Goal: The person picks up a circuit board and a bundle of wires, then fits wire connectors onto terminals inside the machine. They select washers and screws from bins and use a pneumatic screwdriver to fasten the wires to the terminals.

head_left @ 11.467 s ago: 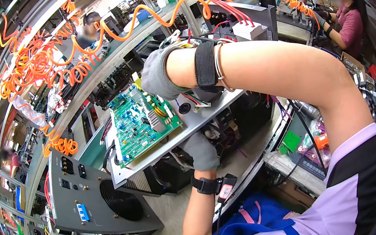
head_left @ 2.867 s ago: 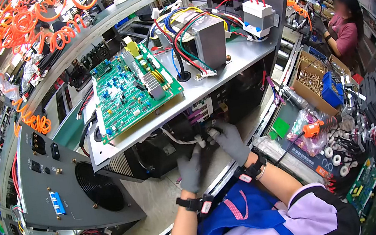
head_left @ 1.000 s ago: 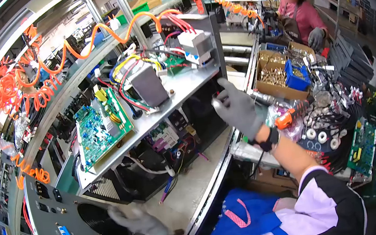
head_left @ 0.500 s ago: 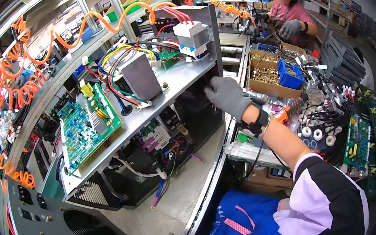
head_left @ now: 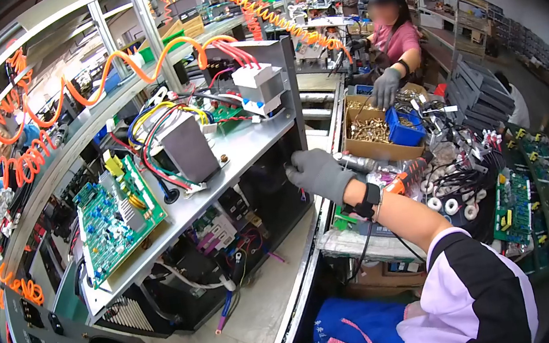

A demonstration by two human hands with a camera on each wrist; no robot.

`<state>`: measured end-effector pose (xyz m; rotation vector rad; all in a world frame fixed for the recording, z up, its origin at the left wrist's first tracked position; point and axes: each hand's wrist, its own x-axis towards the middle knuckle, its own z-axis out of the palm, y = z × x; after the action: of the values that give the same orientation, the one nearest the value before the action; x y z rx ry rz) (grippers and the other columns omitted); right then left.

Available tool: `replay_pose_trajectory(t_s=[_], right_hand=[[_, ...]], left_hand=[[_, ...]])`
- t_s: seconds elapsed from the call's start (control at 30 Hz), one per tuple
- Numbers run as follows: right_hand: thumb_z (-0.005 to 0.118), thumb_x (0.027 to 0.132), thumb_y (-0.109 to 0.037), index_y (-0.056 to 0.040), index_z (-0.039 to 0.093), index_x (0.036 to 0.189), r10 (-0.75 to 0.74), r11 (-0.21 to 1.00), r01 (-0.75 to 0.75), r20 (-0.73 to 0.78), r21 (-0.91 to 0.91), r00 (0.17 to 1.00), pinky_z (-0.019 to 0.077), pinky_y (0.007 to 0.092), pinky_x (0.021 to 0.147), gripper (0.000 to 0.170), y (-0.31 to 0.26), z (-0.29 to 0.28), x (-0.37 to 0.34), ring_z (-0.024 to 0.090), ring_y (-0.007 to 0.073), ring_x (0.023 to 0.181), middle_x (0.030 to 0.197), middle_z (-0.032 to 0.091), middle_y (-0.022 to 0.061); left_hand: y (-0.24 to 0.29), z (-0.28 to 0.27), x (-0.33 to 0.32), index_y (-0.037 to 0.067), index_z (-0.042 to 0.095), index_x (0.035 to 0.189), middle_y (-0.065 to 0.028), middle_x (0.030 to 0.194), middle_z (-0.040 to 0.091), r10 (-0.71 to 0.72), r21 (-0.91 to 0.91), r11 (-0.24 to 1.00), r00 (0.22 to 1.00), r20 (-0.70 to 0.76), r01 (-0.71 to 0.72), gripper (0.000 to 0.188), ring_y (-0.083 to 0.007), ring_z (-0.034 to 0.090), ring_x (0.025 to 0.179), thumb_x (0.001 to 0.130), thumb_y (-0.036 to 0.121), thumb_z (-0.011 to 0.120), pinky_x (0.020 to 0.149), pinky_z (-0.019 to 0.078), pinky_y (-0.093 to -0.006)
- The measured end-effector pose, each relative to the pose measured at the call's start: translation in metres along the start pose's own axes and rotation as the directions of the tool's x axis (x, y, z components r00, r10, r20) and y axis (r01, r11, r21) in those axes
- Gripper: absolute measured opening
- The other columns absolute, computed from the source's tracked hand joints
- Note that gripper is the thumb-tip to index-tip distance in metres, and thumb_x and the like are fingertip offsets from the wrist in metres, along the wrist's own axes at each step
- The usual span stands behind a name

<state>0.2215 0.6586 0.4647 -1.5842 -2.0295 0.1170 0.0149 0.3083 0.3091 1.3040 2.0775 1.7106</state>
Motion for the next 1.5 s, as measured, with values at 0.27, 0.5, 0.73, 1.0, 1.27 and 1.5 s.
replay_pose_trajectory(t_s=[0.27, 0.5, 0.73, 1.0, 1.27, 1.5], right_hand=[[0.056, 0.089, -0.034, -0.0044, 0.064, 0.086, 0.001, 1.000, 0.000, 0.097, -0.007, 0.995, 0.0519, 0.0498, 0.076, 0.031, 0.002, -0.006, -0.016, 0.066, 0.0402, 0.082, 0.081, 0.068, 0.0202], [0.054, 0.090, -0.035, -0.0034, 0.065, 0.087, -0.006, 1.000, 0.007, 0.144, -0.007, 0.990, 0.0513, 0.0497, 0.078, 0.033, -0.001, -0.002, -0.020, 0.066, 0.0403, 0.084, 0.083, 0.068, 0.0206], [0.057, 0.089, -0.036, -0.0029, 0.066, 0.084, -0.009, 1.000, 0.011, 0.166, -0.013, 0.986, 0.0512, 0.0489, 0.078, 0.035, 0.000, 0.001, -0.028, 0.065, 0.0413, 0.083, 0.083, 0.067, 0.0216], [0.058, 0.090, -0.037, -0.0006, 0.065, 0.082, -0.032, 0.983, -0.009, 0.217, 0.183, 0.976, 0.0536, 0.0438, 0.071, 0.037, 0.002, 0.002, -0.028, 0.068, 0.0341, 0.072, 0.073, 0.066, 0.0185], [0.062, 0.092, -0.040, 0.0011, 0.069, 0.098, -0.049, 0.977, -0.022, 0.320, 0.213, 0.946, 0.0541, 0.0350, 0.064, 0.043, 0.056, -0.072, -0.013, 0.068, 0.0212, 0.067, 0.080, 0.071, 0.0130], [0.063, 0.082, -0.029, -0.0072, 0.074, 0.098, 0.183, 0.974, -0.097, 0.457, -0.206, 0.870, 0.0531, 0.0363, 0.078, 0.029, 0.164, -0.099, -0.034, 0.070, 0.0259, 0.086, 0.090, 0.072, 0.0135]], left_hand=[[0.003, 0.003, -0.004, -0.004, 0.044, 0.138, -0.0241, 0.129, 0.055, -0.213, -0.242, 0.947, 0.977, 0.017, 0.211, 0.066, -0.0288, 0.064, 0.098, 0.089, 0.031, 0.070, 0.082, 0.0550, -0.0351], [0.003, 0.005, -0.011, -0.005, 0.044, 0.138, -0.0237, 0.133, 0.053, -0.267, -0.262, 0.927, 0.963, 0.040, 0.268, 0.061, -0.0298, 0.063, 0.105, 0.088, 0.022, 0.067, 0.086, 0.0538, -0.0359], [0.005, 0.000, -0.016, -0.006, 0.047, 0.135, -0.0223, 0.130, 0.056, -0.248, -0.156, 0.953, 0.965, 0.083, 0.259, 0.053, -0.0276, 0.063, 0.105, 0.090, 0.016, 0.065, 0.088, 0.0528, -0.0338], [0.005, 0.001, -0.017, -0.006, 0.050, 0.132, -0.0202, 0.125, 0.059, -0.227, -0.208, 0.947, 0.968, 0.103, 0.244, 0.046, -0.0253, 0.062, 0.105, 0.093, 0.013, 0.064, 0.090, 0.0511, -0.0327], [-0.001, 0.000, -0.021, -0.004, 0.050, 0.133, -0.0206, 0.127, 0.058, -0.317, -0.209, 0.921, 0.944, 0.090, 0.330, 0.047, -0.0288, 0.059, 0.113, 0.094, 0.018, 0.063, 0.098, 0.0481, -0.0375], [0.002, 0.009, -0.009, -0.005, 0.053, 0.129, -0.0188, 0.123, 0.061, -0.309, -0.255, 0.905, 0.938, 0.159, 0.342, 0.041, -0.0285, 0.060, 0.111, 0.094, 0.014, 0.061, 0.098, 0.0485, -0.0381]])
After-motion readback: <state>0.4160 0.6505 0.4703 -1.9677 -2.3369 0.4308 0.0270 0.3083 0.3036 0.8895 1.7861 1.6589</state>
